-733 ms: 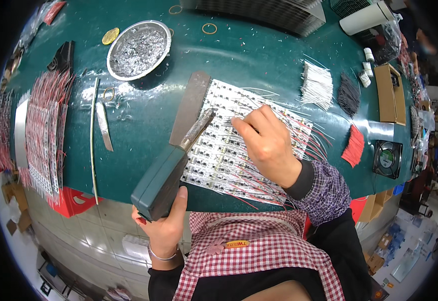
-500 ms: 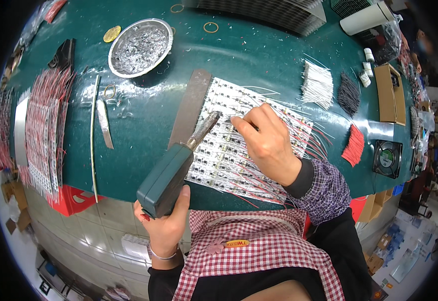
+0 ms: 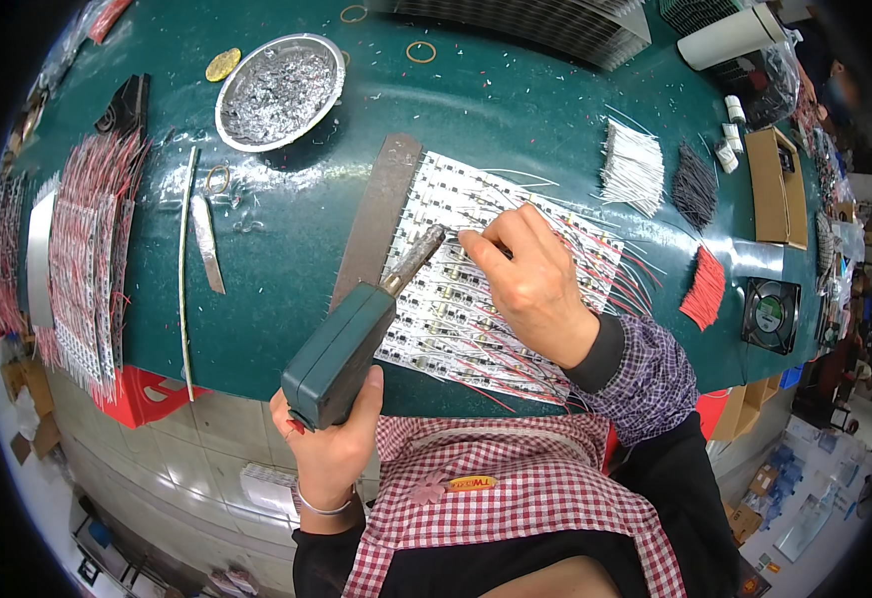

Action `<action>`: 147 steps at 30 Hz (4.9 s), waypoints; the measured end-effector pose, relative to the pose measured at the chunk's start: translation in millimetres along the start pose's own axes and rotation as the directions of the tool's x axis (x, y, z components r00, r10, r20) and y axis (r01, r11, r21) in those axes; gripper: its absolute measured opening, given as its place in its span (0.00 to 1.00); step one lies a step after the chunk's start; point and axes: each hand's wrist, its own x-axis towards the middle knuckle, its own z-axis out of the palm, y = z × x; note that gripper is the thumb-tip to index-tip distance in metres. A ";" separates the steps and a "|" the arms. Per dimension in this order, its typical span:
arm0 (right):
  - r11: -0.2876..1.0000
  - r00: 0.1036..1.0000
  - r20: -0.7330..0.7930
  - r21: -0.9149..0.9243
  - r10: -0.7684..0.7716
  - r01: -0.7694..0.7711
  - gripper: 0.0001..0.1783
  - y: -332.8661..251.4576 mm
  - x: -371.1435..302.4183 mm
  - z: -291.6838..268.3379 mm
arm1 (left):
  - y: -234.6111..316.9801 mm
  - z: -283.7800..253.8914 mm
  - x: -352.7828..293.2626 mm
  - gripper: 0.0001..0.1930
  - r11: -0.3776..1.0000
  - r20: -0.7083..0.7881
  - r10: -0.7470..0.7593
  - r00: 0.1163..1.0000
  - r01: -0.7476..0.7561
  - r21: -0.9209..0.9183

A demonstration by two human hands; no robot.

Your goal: The person solders wires onto a circuit board with a soldering gun, stacks the finished board, and binds bundles of wires with rubber bands by hand.

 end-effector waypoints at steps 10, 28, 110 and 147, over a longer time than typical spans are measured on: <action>1.000 0.997 -0.081 0.023 0.014 -0.012 0.19 -1.6 2.4 2.6 | -4.1 -4.9 -8.5 0.11 1.000 -0.092 -0.017 0.996 0.018 0.005; 0.999 0.995 -0.100 0.040 -0.031 0.035 0.17 -9.4 -3.1 1.4 | -2.6 -11.5 -15.9 0.09 0.998 -0.068 -0.058 0.996 0.056 -0.027; 0.995 0.992 -0.116 0.075 -0.055 0.064 0.15 -28.3 -15.9 -1.3 | -8.4 -23.4 -38.3 0.09 1.000 -0.115 0.014 0.993 -0.012 0.018; 0.997 0.992 -0.115 0.047 -0.056 0.062 0.14 -32.2 -17.2 6.2 | -17.6 -34.1 -51.4 0.08 0.997 -0.105 0.000 0.994 0.008 0.075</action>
